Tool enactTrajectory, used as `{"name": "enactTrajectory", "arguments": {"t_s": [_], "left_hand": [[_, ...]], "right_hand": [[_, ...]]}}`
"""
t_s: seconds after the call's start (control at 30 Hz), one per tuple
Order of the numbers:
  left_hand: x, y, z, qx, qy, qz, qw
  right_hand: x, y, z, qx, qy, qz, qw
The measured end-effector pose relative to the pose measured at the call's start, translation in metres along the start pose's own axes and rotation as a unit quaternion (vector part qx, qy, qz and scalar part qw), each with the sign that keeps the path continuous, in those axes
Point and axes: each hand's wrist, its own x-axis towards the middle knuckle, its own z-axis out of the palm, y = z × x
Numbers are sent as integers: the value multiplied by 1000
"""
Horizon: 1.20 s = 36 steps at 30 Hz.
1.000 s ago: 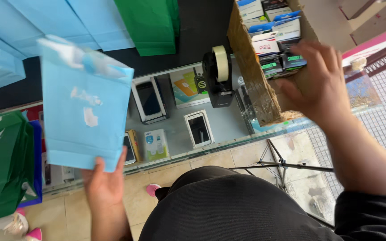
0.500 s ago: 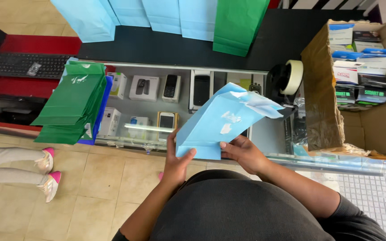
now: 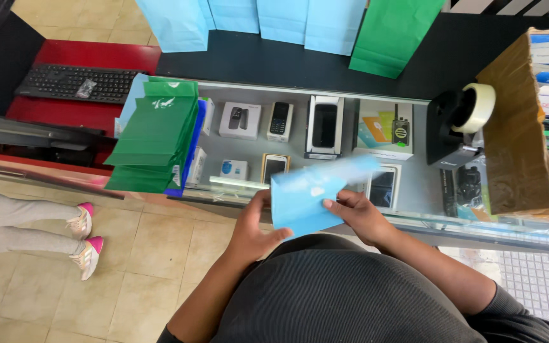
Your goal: The person organizes several paper bags on a counter, placing small boxed items into the bags and folding the tops to close them.
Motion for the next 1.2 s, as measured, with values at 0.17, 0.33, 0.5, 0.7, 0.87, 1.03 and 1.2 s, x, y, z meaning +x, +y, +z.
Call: {"name": "enactTrajectory", "arguments": {"t_s": [0.17,0.33,0.5,0.7,0.87,1.03,1.2], "left_hand": [[-2,41,-49,67,-23,-44,997],[-5,5,-123,35,53,-36,997],[9,70,-184,-70,14,-36,997],[48,121,-272,133,75,-30,988],[80,99,-318,309,50,-132,940],[50,92,-353,365,70,-158,915],[4,80,-395,238,46,-181,953]], "right_hand": [[-44,-138,140,-22,-11,11,1000],[-16,-114,176,-108,-128,-69,983],[18,-120,241,-152,22,-143,978],[51,-208,341,-219,21,-107,970],[115,-201,351,-247,20,-18,969],[95,-250,347,-396,-36,140,907],[121,-335,320,-467,91,79,876]]}}
